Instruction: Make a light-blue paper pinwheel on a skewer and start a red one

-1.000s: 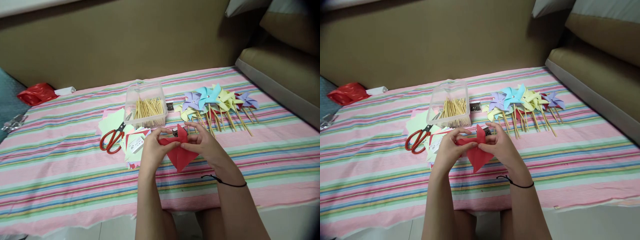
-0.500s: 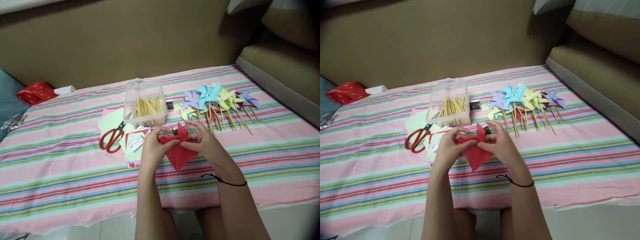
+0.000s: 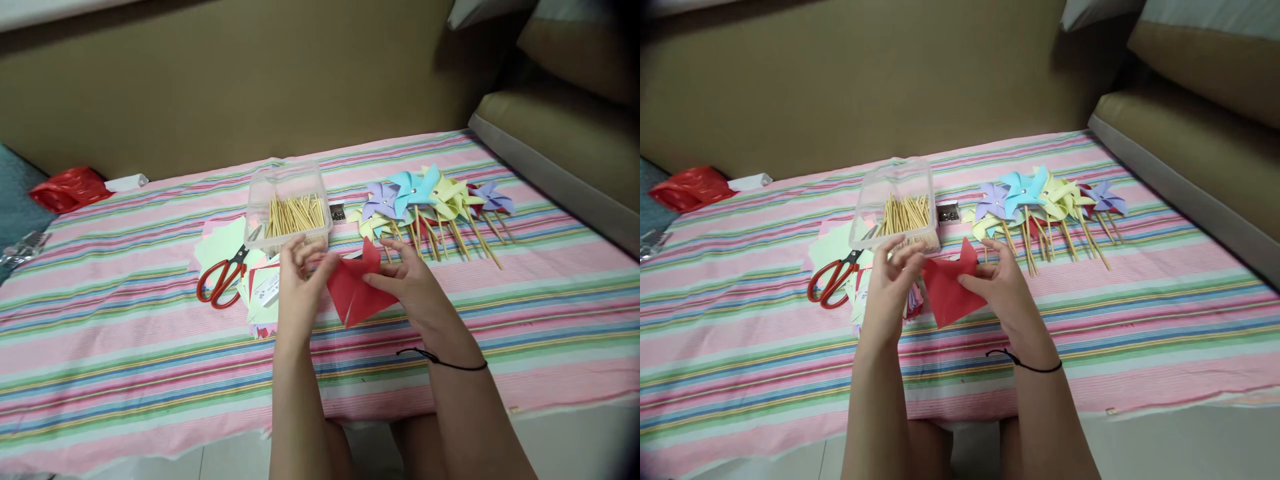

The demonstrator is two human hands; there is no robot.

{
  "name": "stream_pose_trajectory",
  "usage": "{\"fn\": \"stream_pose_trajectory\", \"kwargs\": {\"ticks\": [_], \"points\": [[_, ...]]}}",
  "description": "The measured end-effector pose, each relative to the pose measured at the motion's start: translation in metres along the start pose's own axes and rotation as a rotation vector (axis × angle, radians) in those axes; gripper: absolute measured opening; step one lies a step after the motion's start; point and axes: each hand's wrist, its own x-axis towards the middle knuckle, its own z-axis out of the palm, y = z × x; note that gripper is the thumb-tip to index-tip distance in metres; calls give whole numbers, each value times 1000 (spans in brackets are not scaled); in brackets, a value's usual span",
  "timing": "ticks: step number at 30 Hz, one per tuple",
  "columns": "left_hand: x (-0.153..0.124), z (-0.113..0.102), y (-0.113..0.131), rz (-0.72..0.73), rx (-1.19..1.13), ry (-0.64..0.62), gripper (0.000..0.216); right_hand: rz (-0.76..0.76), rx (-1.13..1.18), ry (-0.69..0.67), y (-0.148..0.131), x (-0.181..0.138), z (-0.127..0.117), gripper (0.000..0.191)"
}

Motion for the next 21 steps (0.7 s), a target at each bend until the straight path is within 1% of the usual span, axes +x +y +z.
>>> {"fn": "stream_pose_trajectory", "kwargs": {"ticks": [2, 3, 4, 6, 8, 9, 12, 17, 21], "points": [[0, 0, 0, -26, -150, 76, 51, -27, 90, 39, 1, 1, 2, 83], [0, 0, 1, -69, -198, 78, 54, -37, 133, 44, 2, 1, 4, 83], [-1, 1, 1, -118, -230, 55, 60, -41, 169, 46, 2, 2, 5, 83], [-3, 3, 3, -206, -248, -33, 74, -47, 207, 46, 3, 1, 10, 84], [-4, 7, 3, -237, -231, -105, 76, -56, 218, 39, 4, 0, 14, 85], [-5, 9, 3, -229, -223, -110, 73, -60, 220, 35, 4, 0, 16, 85], [-5, 14, 2, -194, -228, -60, 64, -75, 213, 32, 5, -1, 19, 84], [-3, 14, 1, -205, -215, -13, 65, -137, 166, 44, 7, -1, 17, 78], [-3, 13, -1, -138, -129, 30, 60, -146, 105, 11, 8, -2, 16, 74]]}}
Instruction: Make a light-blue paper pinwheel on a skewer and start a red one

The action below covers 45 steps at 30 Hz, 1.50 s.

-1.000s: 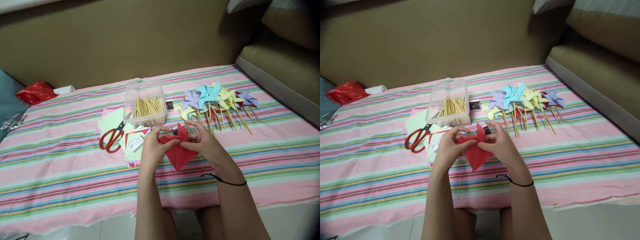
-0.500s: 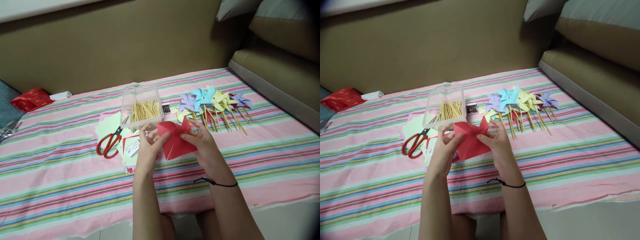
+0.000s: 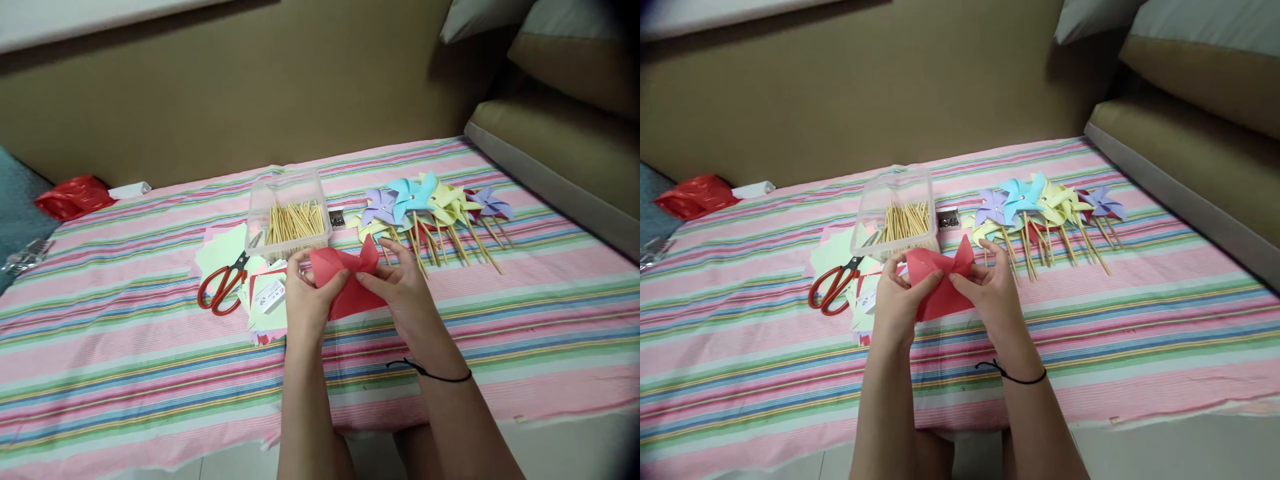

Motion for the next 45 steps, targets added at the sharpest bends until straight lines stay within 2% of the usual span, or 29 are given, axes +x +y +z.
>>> {"fn": "stream_pose_trajectory", "kwargs": {"ticks": [9, 21, 37, 45], "points": [[1, 0, -2, 20, 35, 14, 57, 34, -50, -15, -4, 1, 2, 82], [0, -1, -1, 1, 61, 19, 56, 20, -66, -59, -2, 0, 1, 71], [-2, -4, 4, 5, 106, -43, 53, 18, -78, -41, -6, -1, 1, 72], [1, -5, -2, -16, 60, -149, 60, 3, -41, 15, -6, 0, 1, 70]]}}
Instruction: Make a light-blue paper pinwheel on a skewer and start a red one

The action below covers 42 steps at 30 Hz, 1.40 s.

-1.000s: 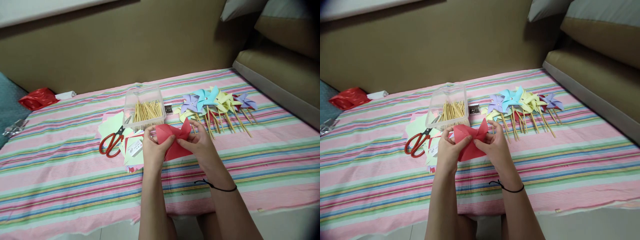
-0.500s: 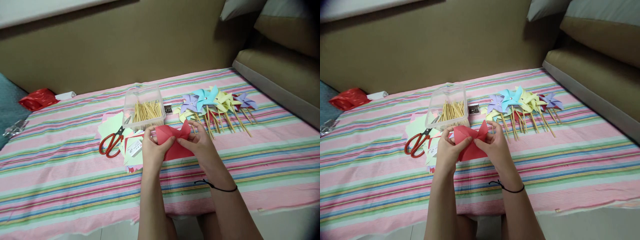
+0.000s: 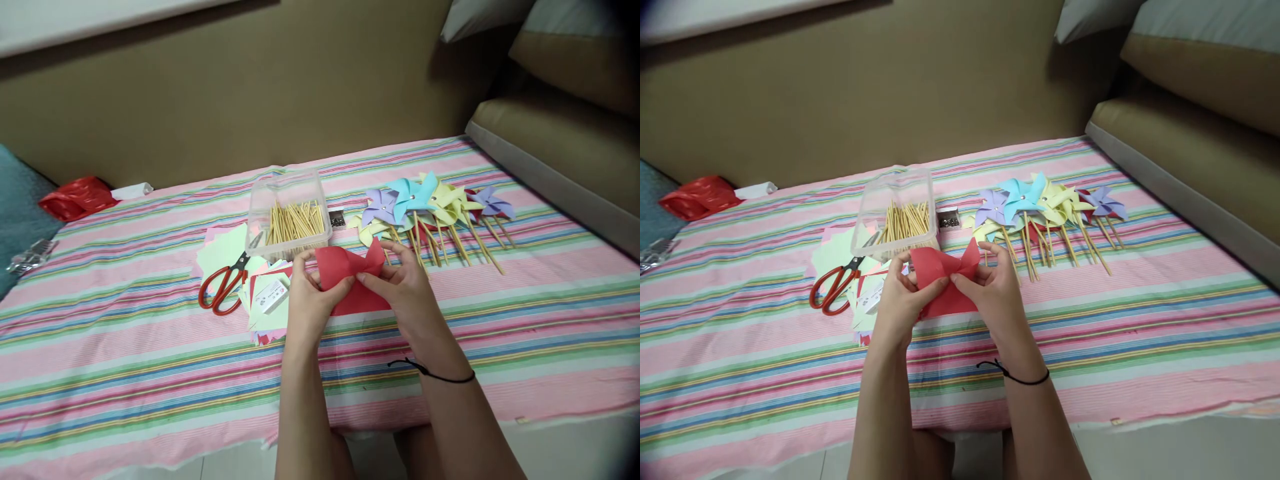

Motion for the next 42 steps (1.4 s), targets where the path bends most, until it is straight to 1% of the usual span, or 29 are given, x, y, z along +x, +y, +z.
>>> {"fn": "stream_pose_trajectory", "kwargs": {"ticks": [7, 11, 18, 19, 21, 23, 25, 27, 30, 36, 38, 42], "points": [[1, 0, 1, -3, 42, 25, 58, 22, -6, 6, 1, 0, 0, 73], [0, 0, 2, -4, 40, 14, 58, 26, 3, -4, 1, 0, 0, 71], [-4, 3, 9, -53, -79, 23, 47, 35, 20, 14, 2, 0, -1, 70], [-3, 3, 9, -52, -96, 39, 46, 34, 19, 18, 2, 0, -1, 70], [-2, 2, 9, -22, -127, 108, 41, 26, 14, 21, 3, 1, -2, 70], [0, -1, 7, 38, -164, 192, 40, 27, 4, 24, 4, 2, -4, 70], [2, -4, 6, 100, -196, 229, 43, 30, -3, 32, 5, 3, -6, 71], [4, -7, 5, 143, -218, 218, 44, 31, 0, 48, 5, 4, -6, 72], [4, -8, 5, 167, -238, 184, 39, 36, 16, 67, 5, 5, -7, 72], [2, -4, 6, 136, -191, 153, 33, 29, -2, 57, 4, 3, -6, 71], [1, -2, 6, 120, -173, 129, 35, 26, -6, 57, 5, 3, -6, 72], [1, 0, 7, 119, -138, 83, 46, 4, -2, 58, 6, 4, -5, 73]]}}
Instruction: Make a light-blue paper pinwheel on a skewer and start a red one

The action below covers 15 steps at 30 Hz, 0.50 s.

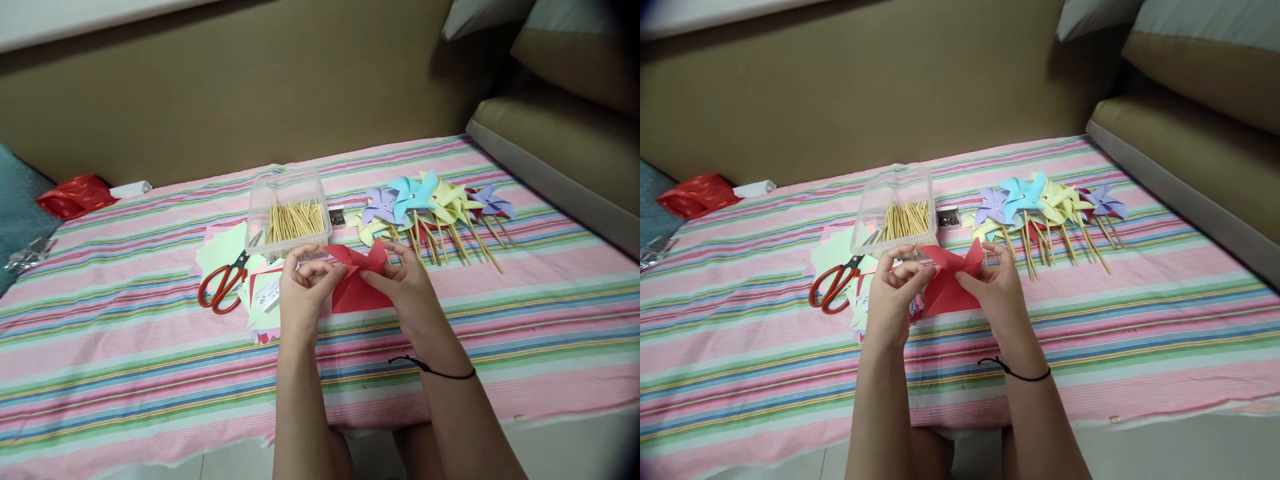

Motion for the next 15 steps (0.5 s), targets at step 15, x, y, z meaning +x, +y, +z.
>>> {"fn": "stream_pose_trajectory", "kwargs": {"ticks": [15], "points": [[0, -2, -3, -77, 16, -91, 53, -82, -120, -24, 1, 0, -3, 65]]}}
